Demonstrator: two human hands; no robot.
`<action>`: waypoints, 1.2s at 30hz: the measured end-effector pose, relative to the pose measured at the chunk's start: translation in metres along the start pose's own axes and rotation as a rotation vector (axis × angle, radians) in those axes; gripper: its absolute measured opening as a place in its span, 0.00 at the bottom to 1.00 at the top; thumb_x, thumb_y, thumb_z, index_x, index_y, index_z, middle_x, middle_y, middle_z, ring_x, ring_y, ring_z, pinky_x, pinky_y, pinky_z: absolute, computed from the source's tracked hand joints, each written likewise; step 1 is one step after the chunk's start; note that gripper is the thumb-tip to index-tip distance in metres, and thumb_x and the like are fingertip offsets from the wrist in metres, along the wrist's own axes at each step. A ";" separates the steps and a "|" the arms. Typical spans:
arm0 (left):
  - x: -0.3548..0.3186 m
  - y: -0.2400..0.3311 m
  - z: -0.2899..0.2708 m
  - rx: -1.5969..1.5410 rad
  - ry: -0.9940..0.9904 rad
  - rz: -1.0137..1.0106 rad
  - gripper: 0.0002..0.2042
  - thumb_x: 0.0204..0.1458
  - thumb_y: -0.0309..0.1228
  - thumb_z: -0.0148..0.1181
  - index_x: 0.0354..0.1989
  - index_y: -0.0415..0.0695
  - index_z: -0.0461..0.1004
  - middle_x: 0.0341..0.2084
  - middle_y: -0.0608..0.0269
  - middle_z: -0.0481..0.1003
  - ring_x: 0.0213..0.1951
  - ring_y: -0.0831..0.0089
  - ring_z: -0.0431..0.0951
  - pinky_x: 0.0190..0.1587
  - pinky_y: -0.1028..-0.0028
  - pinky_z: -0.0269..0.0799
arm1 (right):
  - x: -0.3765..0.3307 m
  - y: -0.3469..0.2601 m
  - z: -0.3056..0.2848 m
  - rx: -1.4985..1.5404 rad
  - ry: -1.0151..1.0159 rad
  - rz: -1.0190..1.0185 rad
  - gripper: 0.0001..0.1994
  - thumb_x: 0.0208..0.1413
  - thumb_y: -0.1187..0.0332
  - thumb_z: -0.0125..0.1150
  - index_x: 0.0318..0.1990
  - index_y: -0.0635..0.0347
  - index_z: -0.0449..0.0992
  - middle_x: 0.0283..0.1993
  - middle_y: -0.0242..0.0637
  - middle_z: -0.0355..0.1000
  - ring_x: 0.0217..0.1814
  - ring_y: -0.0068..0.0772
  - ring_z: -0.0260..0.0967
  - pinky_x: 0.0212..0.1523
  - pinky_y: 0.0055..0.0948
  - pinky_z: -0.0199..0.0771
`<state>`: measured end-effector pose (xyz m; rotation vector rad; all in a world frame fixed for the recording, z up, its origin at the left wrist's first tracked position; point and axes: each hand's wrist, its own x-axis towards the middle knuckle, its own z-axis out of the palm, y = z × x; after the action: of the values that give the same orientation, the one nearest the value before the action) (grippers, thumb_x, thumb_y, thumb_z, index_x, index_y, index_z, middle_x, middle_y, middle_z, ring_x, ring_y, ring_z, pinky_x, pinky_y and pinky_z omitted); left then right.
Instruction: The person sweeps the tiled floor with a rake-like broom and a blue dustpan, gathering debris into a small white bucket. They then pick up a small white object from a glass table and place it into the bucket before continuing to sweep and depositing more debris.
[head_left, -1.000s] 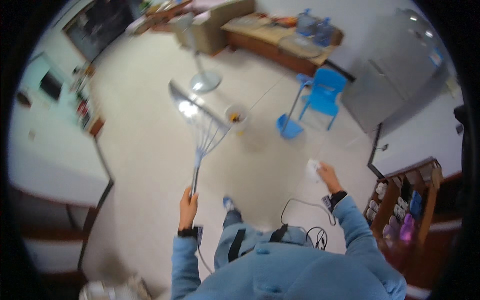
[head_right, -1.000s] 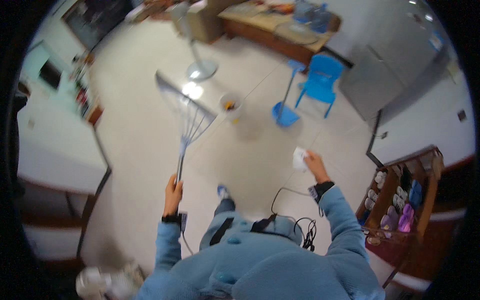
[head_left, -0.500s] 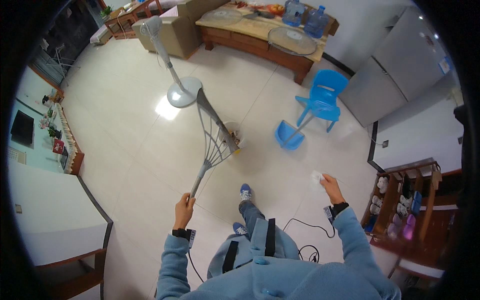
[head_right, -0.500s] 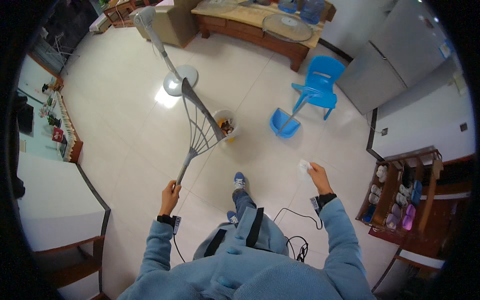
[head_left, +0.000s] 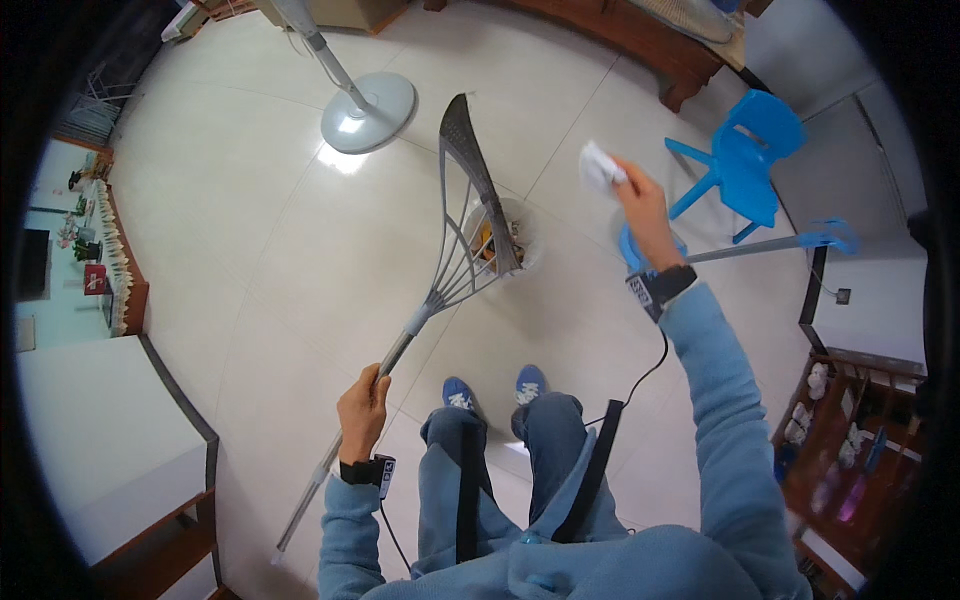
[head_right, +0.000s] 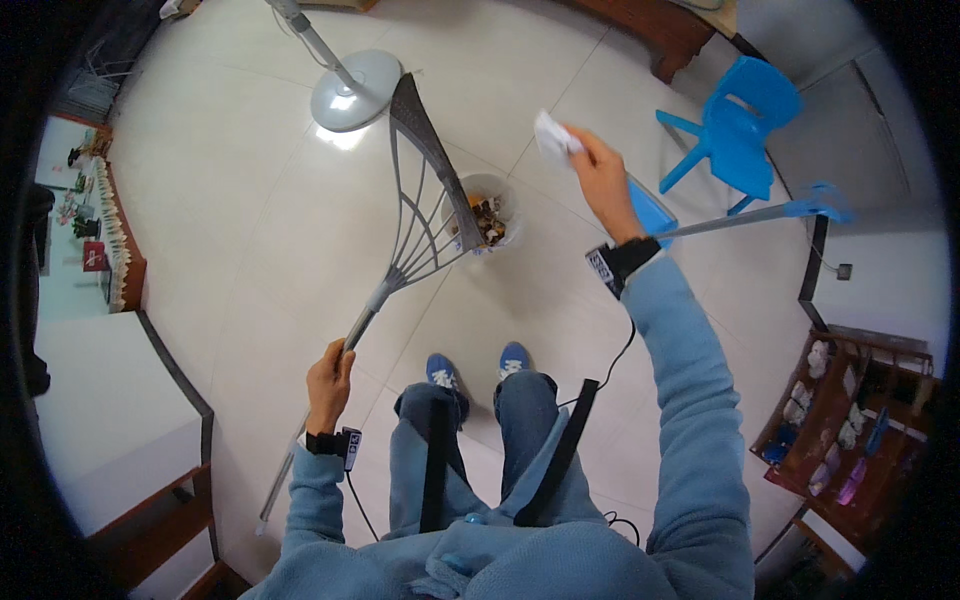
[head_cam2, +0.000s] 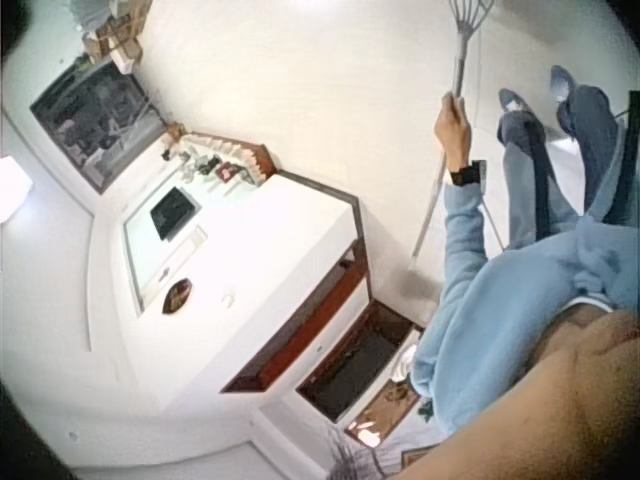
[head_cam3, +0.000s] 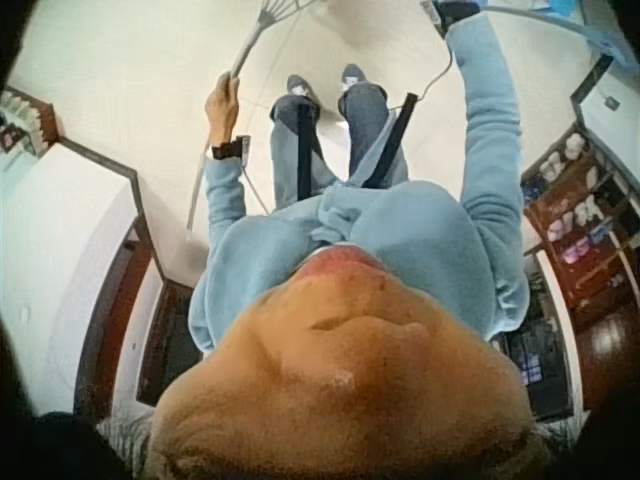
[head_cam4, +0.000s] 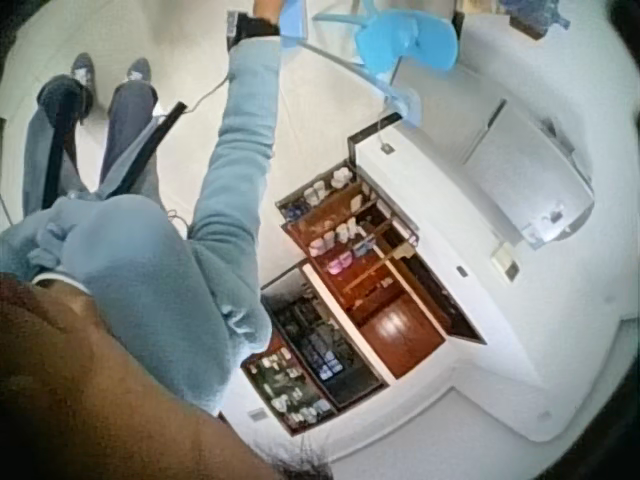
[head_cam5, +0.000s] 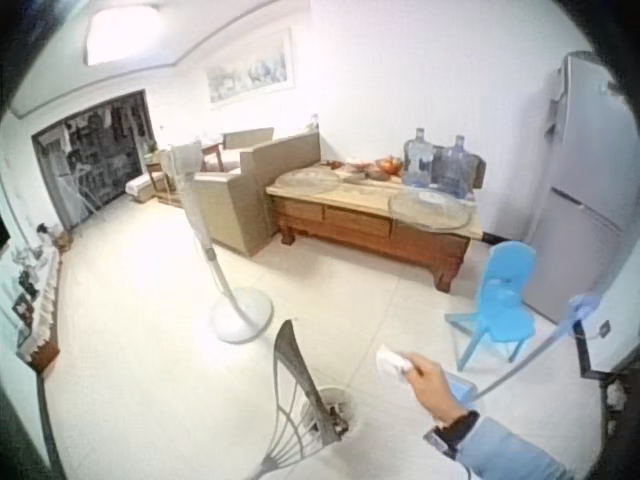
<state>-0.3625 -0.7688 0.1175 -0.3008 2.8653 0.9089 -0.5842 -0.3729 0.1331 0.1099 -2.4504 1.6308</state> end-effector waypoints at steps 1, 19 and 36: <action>0.010 -0.010 0.012 0.005 0.004 0.017 0.09 0.51 0.33 0.55 0.38 0.44 0.70 0.15 0.55 0.67 0.18 0.63 0.68 0.22 0.70 0.62 | 0.011 0.008 0.014 0.021 0.015 -0.065 0.14 0.54 0.75 0.46 0.48 0.63 0.70 0.38 0.33 0.72 0.37 0.18 0.64 0.40 0.19 0.65; 0.152 -0.134 0.153 -0.061 0.106 0.264 0.09 0.50 0.29 0.55 0.37 0.40 0.70 0.13 0.57 0.62 0.15 0.69 0.62 0.20 0.75 0.59 | 0.063 0.148 0.183 -0.026 0.056 -0.787 0.19 0.50 0.83 0.43 0.48 0.58 0.72 0.46 0.34 0.72 0.45 0.27 0.70 0.45 0.21 0.68; 0.169 -0.157 0.178 -0.025 0.148 0.266 0.09 0.50 0.33 0.55 0.36 0.42 0.71 0.12 0.58 0.64 0.15 0.67 0.65 0.19 0.73 0.58 | 0.008 0.217 0.211 -0.090 -0.121 -0.415 0.17 0.47 0.81 0.43 0.43 0.59 0.74 0.45 0.39 0.72 0.46 0.36 0.70 0.47 0.25 0.69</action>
<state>-0.4824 -0.8168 -0.1444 0.0136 3.0845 1.0043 -0.6542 -0.4819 -0.1407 0.6724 -2.3718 1.3656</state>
